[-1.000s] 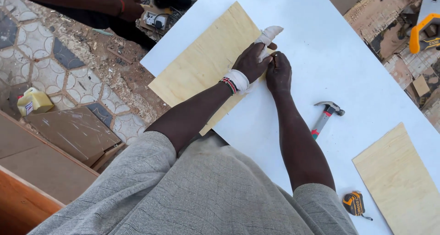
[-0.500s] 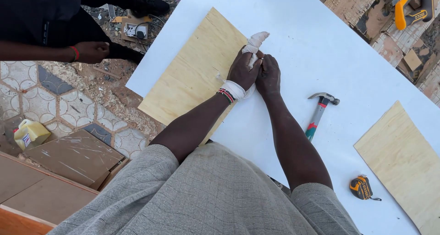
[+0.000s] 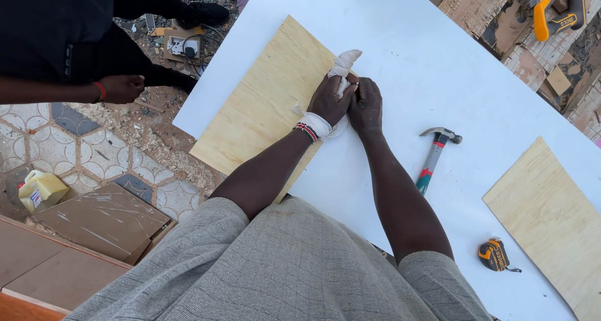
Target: The person is aligning a small plywood board on a larger surface and securing it by driving a nail with a hammer.
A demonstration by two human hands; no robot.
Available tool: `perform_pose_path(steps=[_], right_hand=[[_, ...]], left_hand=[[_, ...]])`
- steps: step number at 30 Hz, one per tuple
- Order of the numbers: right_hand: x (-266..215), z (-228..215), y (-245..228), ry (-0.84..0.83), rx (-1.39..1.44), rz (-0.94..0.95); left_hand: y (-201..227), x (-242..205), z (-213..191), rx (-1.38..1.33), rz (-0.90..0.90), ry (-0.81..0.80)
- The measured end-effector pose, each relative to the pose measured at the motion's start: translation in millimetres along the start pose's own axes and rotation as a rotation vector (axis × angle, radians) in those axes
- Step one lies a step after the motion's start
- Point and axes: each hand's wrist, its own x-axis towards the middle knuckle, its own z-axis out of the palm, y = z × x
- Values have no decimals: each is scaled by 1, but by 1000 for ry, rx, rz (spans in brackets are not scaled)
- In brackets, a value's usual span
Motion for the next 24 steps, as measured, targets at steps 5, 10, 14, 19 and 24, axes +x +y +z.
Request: perform_pose_path(steps=[5, 10, 14, 19, 24], right_hand=[[3, -8, -23, -29, -38, 49], [0, -12, -23, -19, 37, 179], [2, -14, -22, -47, 35, 206], [-16, -40, -31, -33, 134, 409], [-82, -137, -34, 148, -182, 605]], left_hand=[[7, -2, -6, -12, 32, -10], [-21, -5, 3, 87, -1, -53], [-19, -6, 3, 107, 9, -68], [-10, -9, -2, 183, 25, -108], [-38, -7, 6, 216, 6, -105]])
